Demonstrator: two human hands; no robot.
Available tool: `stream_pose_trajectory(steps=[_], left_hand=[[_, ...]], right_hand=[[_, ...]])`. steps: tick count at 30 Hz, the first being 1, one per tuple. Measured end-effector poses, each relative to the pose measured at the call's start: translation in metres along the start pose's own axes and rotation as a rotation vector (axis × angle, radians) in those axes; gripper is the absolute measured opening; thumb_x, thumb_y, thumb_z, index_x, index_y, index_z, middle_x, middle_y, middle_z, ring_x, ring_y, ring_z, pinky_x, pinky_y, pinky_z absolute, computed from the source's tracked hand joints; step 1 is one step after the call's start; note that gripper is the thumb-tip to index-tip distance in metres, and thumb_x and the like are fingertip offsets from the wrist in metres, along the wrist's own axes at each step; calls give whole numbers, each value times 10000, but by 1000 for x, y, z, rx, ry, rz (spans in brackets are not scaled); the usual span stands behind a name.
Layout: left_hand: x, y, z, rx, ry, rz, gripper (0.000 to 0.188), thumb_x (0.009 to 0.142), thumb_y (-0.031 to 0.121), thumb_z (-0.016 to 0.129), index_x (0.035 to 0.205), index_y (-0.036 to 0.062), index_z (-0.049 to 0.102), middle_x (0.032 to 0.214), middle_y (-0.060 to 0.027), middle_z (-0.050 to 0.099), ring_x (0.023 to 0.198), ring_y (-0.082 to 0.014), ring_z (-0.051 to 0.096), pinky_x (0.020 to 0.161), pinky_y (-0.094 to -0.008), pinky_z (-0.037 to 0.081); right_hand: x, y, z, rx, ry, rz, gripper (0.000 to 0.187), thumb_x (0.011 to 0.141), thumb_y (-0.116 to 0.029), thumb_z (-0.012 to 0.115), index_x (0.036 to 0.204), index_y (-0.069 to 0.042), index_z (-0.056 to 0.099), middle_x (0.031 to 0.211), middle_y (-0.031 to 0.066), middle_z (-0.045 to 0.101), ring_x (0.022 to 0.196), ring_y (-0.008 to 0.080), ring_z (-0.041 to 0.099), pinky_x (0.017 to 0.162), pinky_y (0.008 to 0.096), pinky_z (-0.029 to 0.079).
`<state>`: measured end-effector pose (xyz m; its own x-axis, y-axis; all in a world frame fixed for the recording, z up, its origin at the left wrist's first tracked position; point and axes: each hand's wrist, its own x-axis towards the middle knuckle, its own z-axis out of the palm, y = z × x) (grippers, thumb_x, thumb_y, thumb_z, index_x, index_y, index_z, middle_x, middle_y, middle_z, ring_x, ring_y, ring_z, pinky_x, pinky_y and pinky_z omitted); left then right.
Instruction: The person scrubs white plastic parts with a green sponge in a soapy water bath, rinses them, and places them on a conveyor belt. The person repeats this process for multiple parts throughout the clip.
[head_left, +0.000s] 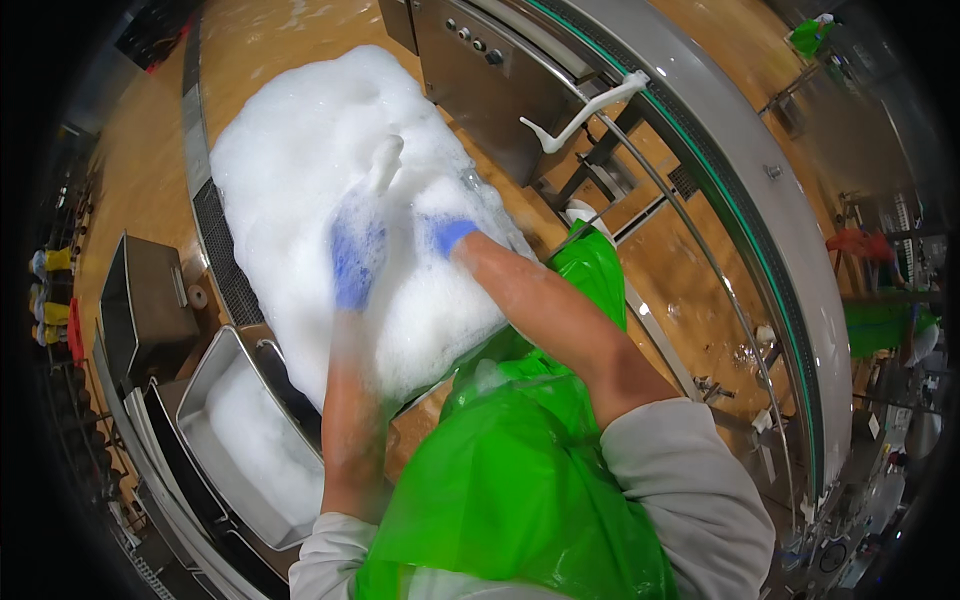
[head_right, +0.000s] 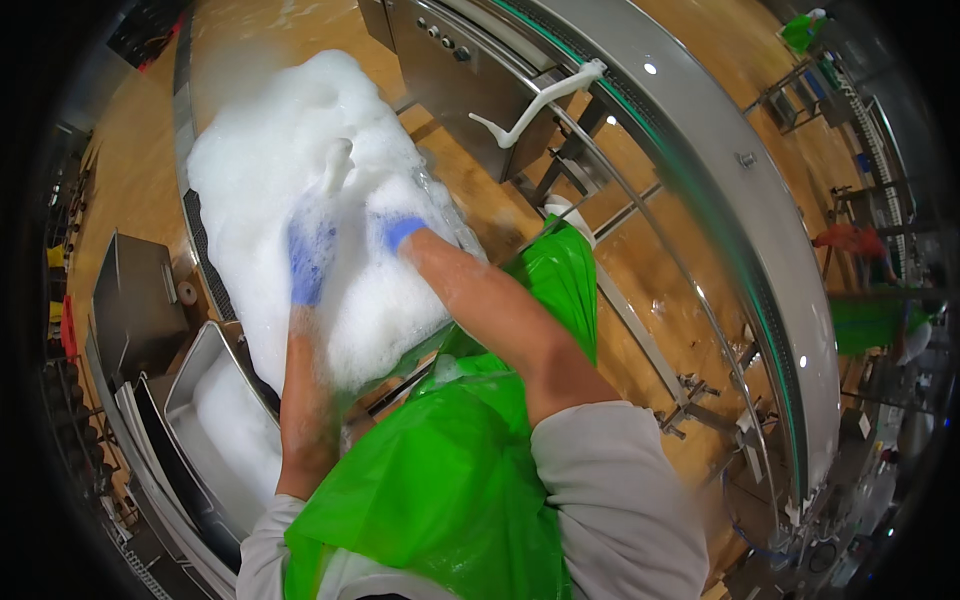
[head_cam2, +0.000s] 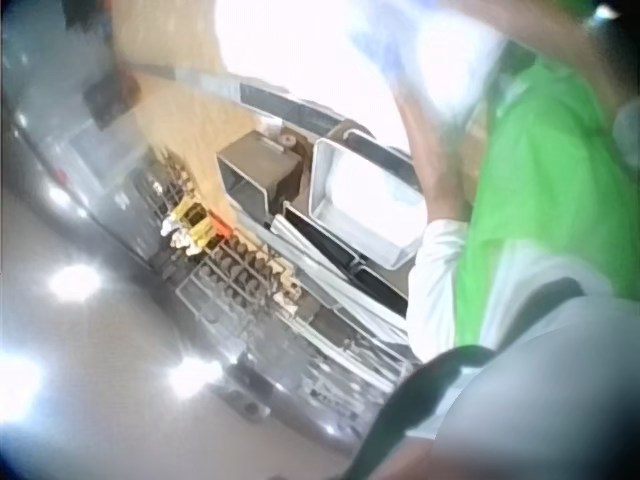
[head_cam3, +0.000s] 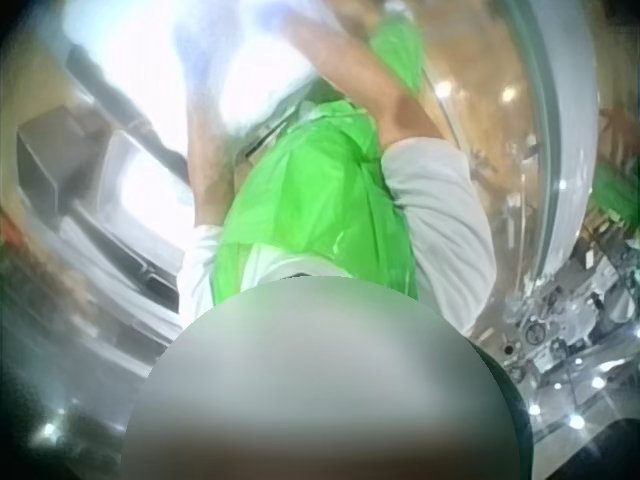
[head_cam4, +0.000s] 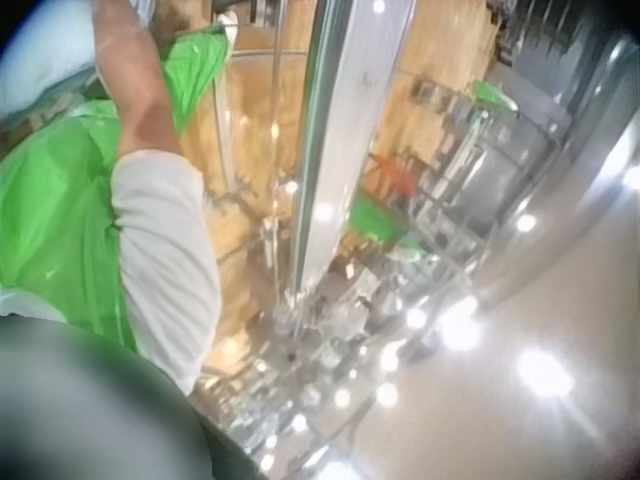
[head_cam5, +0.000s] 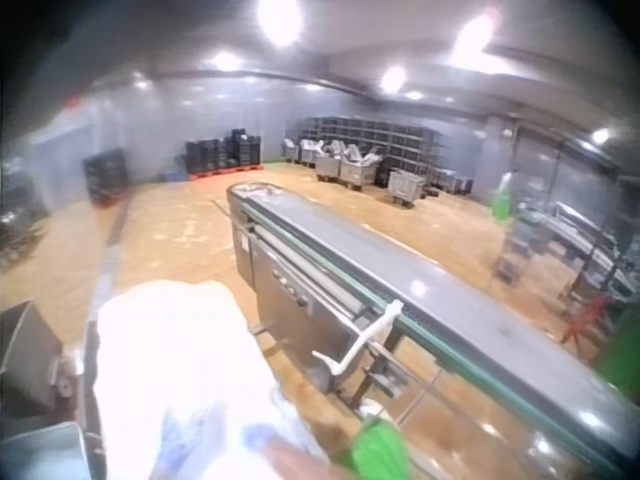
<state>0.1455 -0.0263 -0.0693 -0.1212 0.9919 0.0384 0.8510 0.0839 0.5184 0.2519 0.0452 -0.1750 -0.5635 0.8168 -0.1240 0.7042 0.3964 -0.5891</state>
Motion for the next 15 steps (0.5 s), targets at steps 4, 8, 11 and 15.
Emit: stream_pose_trajectory(steps=[4,8,11,15], left_hand=[[-4,-14,7,-275,27,-47,224,934,115,519,1094,12,637,960,-199,634,895,-321,615,805,-402,492],[-3,-34,21,-301,55,55,203,948,127,510,1034,-13,630,936,-199,623,879,-304,613,783,-393,485],[1,-23,19,-433,-8,-64,211,957,141,501,1022,-21,618,915,-197,619,858,-313,602,780,-393,482],[11,-7,15,-790,-23,-361,246,951,196,539,1002,-33,614,901,-185,600,846,-308,582,795,-385,472]], right_hand=[[-6,0,-3,2,33,29,325,928,-144,530,1211,-24,635,1201,175,639,1122,299,594,992,395,464],[-10,-1,-2,-6,42,36,325,930,-143,531,1216,-24,631,1201,171,639,1123,297,591,995,392,461],[-11,3,1,-18,41,39,326,931,-142,531,1219,-24,629,1200,169,638,1125,295,589,998,391,459],[-12,-3,4,-22,7,6,327,933,-141,531,1224,-24,625,1199,165,638,1126,293,586,1001,388,457]])
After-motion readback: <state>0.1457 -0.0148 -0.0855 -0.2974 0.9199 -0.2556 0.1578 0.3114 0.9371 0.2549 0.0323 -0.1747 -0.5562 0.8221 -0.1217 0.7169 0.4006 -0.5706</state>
